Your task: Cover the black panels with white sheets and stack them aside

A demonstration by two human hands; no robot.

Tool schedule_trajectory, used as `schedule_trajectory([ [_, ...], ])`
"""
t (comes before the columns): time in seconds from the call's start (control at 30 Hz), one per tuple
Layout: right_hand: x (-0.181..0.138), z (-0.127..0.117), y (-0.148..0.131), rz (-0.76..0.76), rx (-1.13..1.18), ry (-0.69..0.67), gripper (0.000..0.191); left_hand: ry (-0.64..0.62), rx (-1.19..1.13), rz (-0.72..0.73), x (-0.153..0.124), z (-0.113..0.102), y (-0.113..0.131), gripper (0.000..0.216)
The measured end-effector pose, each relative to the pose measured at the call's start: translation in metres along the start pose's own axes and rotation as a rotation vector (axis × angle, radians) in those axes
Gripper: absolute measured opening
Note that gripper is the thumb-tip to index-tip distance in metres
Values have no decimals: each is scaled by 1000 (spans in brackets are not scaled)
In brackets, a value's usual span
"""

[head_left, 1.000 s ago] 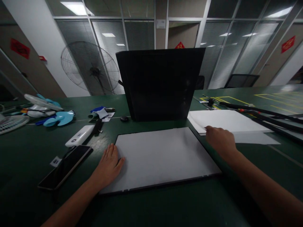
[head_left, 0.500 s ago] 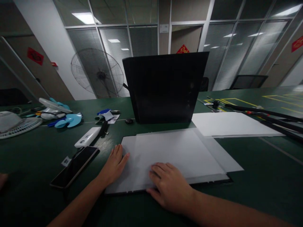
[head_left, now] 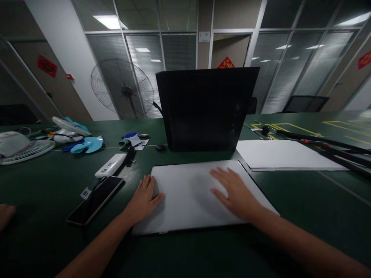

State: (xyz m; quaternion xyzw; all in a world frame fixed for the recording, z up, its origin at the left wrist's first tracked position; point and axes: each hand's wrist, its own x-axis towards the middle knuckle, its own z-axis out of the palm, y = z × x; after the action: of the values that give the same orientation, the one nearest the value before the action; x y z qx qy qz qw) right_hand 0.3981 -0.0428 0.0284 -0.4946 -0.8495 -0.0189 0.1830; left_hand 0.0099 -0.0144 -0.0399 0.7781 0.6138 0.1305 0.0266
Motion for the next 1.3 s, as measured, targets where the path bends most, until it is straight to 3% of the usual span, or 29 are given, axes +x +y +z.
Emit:
schedule_trajectory([
  [0.1, -3, -5, 100, 284, -111, 110, 66, -15, 25, 9, -1, -2, 2, 85],
  [0.17, -12, -6, 156, 404, -156, 111, 67, -29, 43, 3, -1, -4, 4, 86],
  [0.23, -23, -2, 194, 491, -182, 73, 70, -39, 58, 7, -2, -5, 6, 86],
  [0.33, -33, 10, 224, 559, -202, 6, 75, -47, 75, 26, -2, -6, 7, 85],
  [0.47, -33, 21, 232, 594, -211, -69, 76, -67, 94, 20, -1, -6, 10, 87],
  [0.63, -32, 13, 223, 650, -254, -55, 74, -67, 107, 12, -1, -4, 12, 89],
  [0.9, -30, -3, 203, 648, -328, -23, 49, -43, 101, 54, -2, 0, 7, 85],
  [1.3, -33, -12, 205, 912, -231, 243, 55, -62, 106, 57, -3, -7, 12, 85],
])
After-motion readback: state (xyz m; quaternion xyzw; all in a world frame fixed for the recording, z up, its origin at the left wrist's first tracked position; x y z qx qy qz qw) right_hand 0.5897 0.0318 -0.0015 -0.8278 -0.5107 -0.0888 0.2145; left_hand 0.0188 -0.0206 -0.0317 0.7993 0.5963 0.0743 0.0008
